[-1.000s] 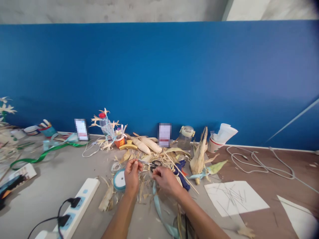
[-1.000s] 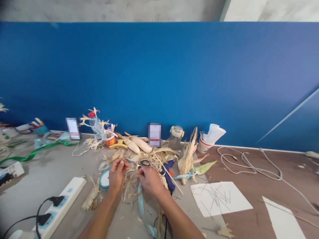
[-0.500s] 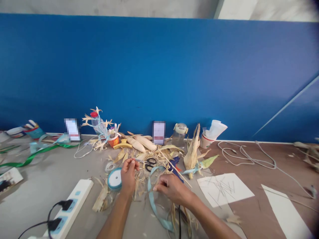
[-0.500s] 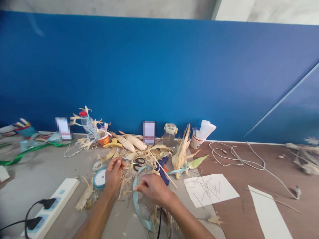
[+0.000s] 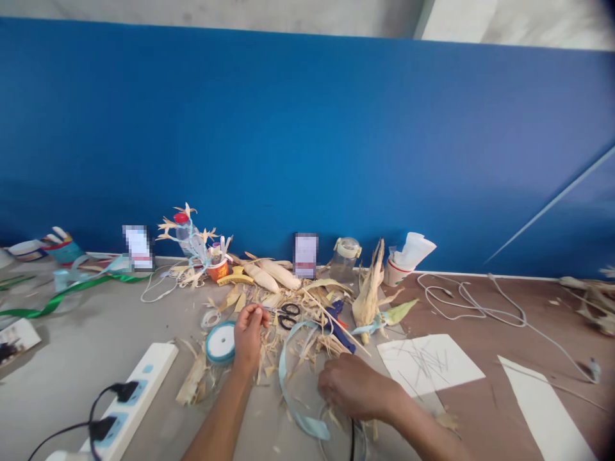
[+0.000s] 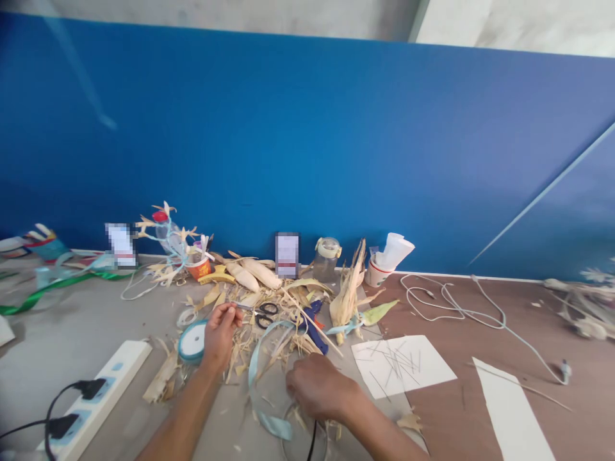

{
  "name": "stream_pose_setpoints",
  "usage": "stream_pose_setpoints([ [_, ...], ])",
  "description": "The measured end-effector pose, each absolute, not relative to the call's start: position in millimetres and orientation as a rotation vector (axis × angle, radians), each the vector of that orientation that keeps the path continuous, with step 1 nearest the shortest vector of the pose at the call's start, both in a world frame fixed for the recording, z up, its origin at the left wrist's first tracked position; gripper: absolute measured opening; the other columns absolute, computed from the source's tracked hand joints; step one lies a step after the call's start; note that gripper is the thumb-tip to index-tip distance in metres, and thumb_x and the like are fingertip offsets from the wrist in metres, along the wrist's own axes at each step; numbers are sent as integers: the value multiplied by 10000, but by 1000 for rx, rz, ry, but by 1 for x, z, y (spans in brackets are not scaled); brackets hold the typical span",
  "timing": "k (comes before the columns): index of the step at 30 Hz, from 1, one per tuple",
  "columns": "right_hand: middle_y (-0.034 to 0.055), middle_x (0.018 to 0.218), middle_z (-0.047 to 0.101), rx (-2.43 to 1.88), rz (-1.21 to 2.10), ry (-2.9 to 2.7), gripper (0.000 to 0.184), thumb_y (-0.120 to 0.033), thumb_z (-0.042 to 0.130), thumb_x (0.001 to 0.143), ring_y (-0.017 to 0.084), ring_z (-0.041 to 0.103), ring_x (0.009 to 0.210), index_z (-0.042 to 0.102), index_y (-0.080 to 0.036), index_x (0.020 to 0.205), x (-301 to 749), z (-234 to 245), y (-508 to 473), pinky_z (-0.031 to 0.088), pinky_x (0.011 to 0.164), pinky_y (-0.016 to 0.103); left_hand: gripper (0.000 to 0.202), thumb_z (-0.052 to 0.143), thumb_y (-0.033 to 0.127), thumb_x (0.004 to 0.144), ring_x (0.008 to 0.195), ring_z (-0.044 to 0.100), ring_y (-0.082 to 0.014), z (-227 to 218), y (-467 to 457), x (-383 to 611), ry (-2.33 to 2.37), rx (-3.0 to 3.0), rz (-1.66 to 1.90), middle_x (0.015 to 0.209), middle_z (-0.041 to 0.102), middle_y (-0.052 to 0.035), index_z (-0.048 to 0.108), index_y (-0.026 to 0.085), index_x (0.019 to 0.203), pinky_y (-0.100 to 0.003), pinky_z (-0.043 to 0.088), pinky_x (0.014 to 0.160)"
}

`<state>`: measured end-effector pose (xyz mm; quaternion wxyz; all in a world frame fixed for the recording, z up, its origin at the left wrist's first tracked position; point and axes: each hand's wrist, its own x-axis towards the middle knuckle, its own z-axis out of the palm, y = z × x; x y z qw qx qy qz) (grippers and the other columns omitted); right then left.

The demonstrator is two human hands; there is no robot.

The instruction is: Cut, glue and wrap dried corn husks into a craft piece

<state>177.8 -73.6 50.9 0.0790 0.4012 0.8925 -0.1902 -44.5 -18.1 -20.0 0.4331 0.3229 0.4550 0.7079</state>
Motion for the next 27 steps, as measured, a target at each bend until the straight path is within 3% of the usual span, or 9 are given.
stream_pose_setpoints([
  [4,131,861,714,1036,-434,2701,223,-103,516,747,244,652,795,718,-139,834,172,41,-78,407,693,319,269,716,401,723,532,513,-94,-21,-18,-45,1128,809,1767,639,628,15,619,174,830,-219,413,546],
  [13,88,868,725,1110,-397,2828,234,-161,484,822,214,654,799,713,-171,865,144,33,-58,412,711,298,254,700,388,735,530,511,-95,-24,-17,-44,1152,834,1750,641,617,20,611,170,828,-222,415,543],
  [20,103,918,700,1166,-266,2911,197,-198,502,859,227,654,808,686,-155,915,105,39,-34,431,718,309,251,676,395,742,530,517,-107,-23,-17,-46,1222,885,1739,643,616,21,602,172,829,-238,430,550],
  [24,101,1060,651,1358,-358,2920,233,-196,502,858,209,638,842,646,-174,1039,102,44,-32,434,720,293,241,675,386,743,530,518,-107,-23,-16,-47,1234,857,1752,635,620,24,606,175,836,-235,427,549],
  [27,68,1056,646,1377,-558,2975,249,-193,500,859,187,622,885,645,-203,1061,110,44,-35,419,744,262,247,681,388,735,523,513,-104,-23,-15,-47,1217,828,1770,623,619,25,603,173,828,-232,423,544],
])
